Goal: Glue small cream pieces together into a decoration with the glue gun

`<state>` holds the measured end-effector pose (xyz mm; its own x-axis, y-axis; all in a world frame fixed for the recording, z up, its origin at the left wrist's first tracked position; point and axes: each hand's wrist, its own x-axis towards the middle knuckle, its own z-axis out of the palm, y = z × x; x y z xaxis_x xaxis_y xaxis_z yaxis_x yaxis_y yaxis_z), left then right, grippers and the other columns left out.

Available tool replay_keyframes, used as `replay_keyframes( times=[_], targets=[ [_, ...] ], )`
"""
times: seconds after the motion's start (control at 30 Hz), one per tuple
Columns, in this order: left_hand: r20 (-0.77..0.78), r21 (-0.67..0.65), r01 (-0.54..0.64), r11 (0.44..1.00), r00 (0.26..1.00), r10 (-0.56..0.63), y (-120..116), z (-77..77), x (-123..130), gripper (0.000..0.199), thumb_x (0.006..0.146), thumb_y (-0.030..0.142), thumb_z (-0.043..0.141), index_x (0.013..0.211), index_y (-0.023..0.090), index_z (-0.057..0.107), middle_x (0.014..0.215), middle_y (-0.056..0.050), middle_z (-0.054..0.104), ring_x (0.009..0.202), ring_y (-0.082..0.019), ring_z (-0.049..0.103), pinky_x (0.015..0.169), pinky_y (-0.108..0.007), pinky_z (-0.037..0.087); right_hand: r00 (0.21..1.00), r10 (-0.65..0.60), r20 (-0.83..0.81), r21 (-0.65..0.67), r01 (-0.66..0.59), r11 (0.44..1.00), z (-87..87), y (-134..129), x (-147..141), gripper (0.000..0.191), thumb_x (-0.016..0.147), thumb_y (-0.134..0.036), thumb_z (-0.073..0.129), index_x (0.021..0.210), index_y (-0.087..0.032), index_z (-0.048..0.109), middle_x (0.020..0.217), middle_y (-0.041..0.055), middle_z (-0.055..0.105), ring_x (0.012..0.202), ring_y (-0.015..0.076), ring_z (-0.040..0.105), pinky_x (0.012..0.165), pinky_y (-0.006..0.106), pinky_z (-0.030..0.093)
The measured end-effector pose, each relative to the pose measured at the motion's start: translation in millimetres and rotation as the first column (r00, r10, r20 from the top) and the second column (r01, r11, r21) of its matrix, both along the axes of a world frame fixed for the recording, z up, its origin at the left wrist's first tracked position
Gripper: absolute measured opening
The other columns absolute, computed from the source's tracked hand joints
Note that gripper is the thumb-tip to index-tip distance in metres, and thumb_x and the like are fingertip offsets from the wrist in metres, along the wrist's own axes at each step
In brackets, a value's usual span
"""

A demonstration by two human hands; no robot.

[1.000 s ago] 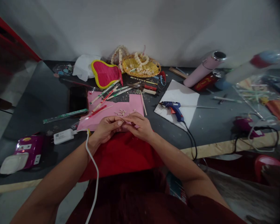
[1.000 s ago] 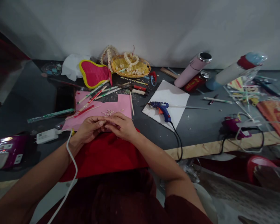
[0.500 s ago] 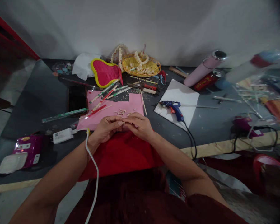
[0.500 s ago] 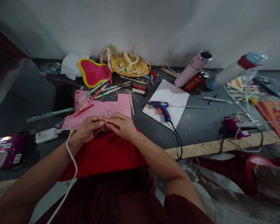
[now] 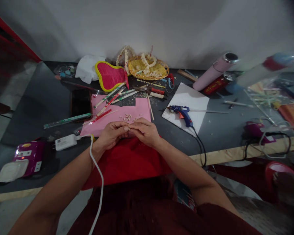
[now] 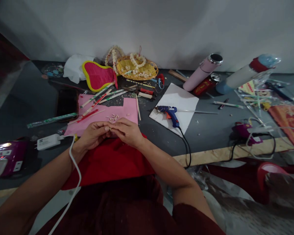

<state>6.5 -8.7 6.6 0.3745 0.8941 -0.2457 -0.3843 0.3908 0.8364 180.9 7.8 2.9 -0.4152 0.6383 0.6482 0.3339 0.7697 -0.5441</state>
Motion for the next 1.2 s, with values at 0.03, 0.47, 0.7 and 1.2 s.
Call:
replay_keyframes(
  times=[0.03,0.47,0.7,1.2],
  targets=[
    [0.002,0.0,-0.002,1.0,1.0,0.002,0,0.2,0,0.015,0.072,0.022,0.071,0.083,0.011,0.071,0.068,-0.002,0.062,0.058,-0.007,0.053,0.058,-0.019,0.044,1.0,-0.002,0.002,0.002,0.002,1.0,0.0,0,0,0.017,0.088,-0.021,0.054,0.098,-0.021,0.067,0.087,0.005,0.067,0.08,0.0119,0.063,0.072,0.025,0.057],
    [0.041,-0.015,-0.023,1.0,0.999,0.023,0,2.3,2,0.018,0.07,0.02,0.074,0.085,0.011,0.071,0.069,-0.003,0.063,0.058,-0.007,0.054,0.058,-0.019,0.046,0.999,-0.025,0.026,0.009,0.025,1.0,-1.9,0,1,0.021,0.087,-0.018,0.053,0.103,-0.02,0.066,0.091,0.0055,0.067,0.087,0.0126,0.062,0.078,0.026,0.055],
    [0.027,-0.01,-0.1,0.995,0.995,0.1,1,1.2,-2,0.015,0.072,0.023,0.072,0.083,0.012,0.069,0.063,-0.001,0.061,0.054,-0.007,0.053,0.055,-0.018,0.044,0.995,-0.078,-0.059,-0.129,0.069,0.989,3.8,3,10,0.031,0.086,-0.019,0.054,0.117,-0.024,0.058,0.088,0.0035,0.062,0.077,0.0117,0.058,0.067,0.025,0.052],
    [0.098,0.013,-0.069,0.998,0.993,0.067,1,1.3,-5,0.021,0.073,0.028,0.072,0.084,0.01,0.07,0.066,-0.003,0.059,0.059,-0.007,0.05,0.055,-0.018,0.041,0.943,-0.31,0.122,-0.168,0.328,0.93,35.0,13,56,0.019,0.09,-0.025,0.048,0.103,-0.02,0.06,0.093,0.0046,0.063,0.081,0.0138,0.057,0.069,0.026,0.045]
  ],
)
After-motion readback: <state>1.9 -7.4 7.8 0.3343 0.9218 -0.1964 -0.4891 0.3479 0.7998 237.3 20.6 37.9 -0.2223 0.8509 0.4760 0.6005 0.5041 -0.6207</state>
